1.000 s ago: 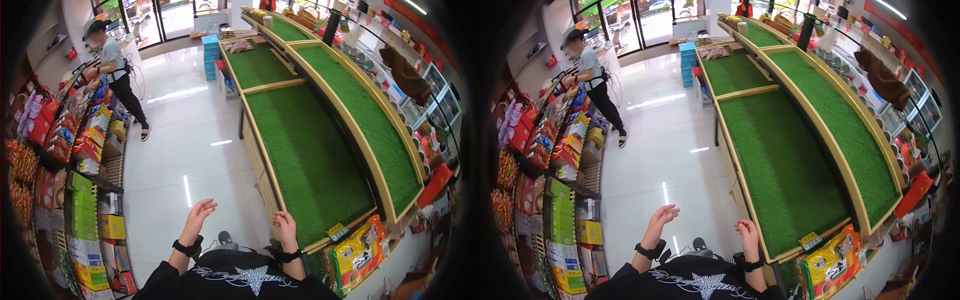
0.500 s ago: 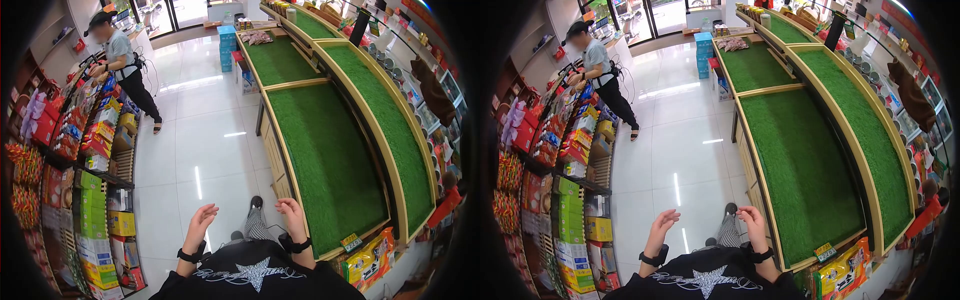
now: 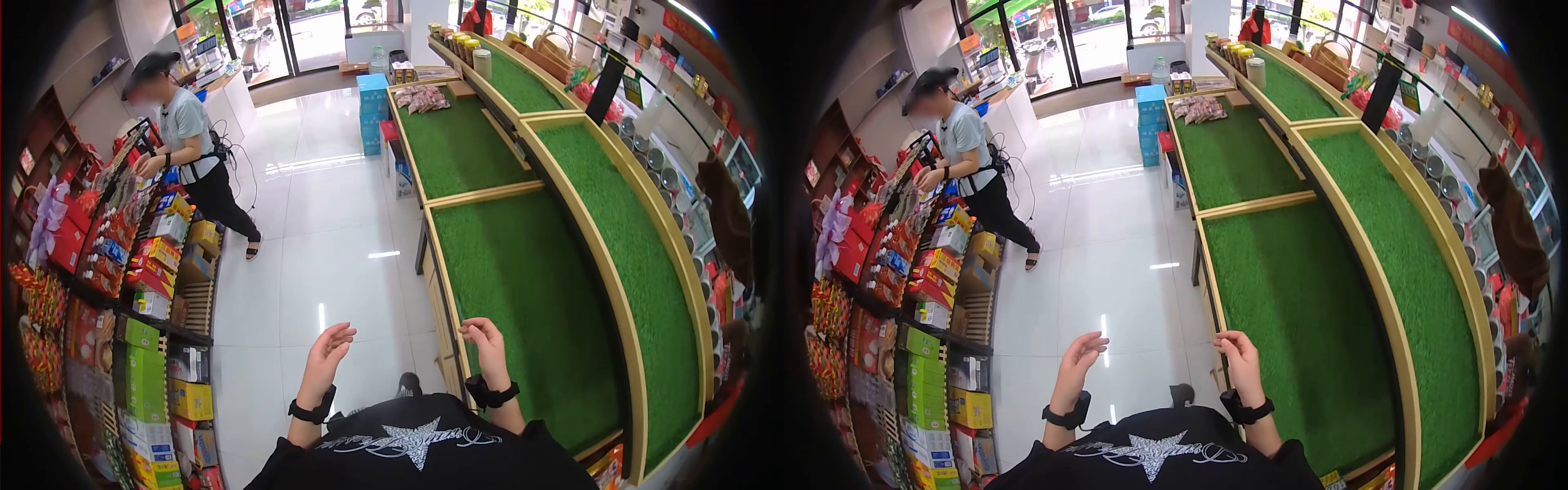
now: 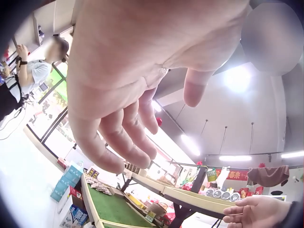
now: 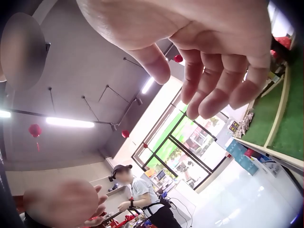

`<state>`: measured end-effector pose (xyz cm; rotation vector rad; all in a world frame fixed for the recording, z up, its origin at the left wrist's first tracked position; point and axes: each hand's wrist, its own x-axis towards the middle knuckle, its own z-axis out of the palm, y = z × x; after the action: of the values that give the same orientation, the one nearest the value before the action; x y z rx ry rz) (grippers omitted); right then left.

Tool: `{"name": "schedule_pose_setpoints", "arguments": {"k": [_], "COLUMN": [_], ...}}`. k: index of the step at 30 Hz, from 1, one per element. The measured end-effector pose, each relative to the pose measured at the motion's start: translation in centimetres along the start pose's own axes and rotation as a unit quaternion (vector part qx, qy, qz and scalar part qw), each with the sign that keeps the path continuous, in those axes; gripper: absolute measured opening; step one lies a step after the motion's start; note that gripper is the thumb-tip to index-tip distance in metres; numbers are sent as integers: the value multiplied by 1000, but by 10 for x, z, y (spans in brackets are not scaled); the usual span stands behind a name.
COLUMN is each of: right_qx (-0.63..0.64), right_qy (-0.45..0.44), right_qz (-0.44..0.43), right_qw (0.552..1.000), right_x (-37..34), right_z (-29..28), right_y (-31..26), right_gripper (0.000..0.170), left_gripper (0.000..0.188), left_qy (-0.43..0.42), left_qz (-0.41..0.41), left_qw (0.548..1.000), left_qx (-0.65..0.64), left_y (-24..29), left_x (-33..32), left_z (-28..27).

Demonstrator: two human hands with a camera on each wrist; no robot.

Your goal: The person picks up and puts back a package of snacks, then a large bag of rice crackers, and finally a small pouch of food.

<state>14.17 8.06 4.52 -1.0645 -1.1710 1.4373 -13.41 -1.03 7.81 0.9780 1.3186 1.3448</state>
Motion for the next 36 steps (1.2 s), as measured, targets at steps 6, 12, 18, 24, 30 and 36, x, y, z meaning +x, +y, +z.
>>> {"name": "schedule_pose_setpoints", "arguments": {"k": [6,12,18,24,30,36], "right_qx": [30,18,35,28,23,25], "right_qy": [-38,-43,-5,39,1,13], "right_qz": [33,88,91,41,25,46], "right_qw": [998,995,995,998,999,999], "right_x": [51,78,134,216,287,324], "right_z": [10,21,39,89,148,165], "right_y": [-8,6,15,2,-5,12], "right_gripper": [18,19,17,18,18,18], "left_gripper": [36,35,34,34,33,33], "left_qy": [-2,-22,-48,-57,-32,-29], "left_qz": [-22,-50,-21,35,50,0], "left_qw": [1000,998,999,997,997,999], "left_qx": [-14,-13,-9,28,48,25], "left_y": [-7,-9,-7,24,40,32], "left_x": [48,104,178,263,319,361], "left_z": [21,20,-4,-52,-104,-123]}}
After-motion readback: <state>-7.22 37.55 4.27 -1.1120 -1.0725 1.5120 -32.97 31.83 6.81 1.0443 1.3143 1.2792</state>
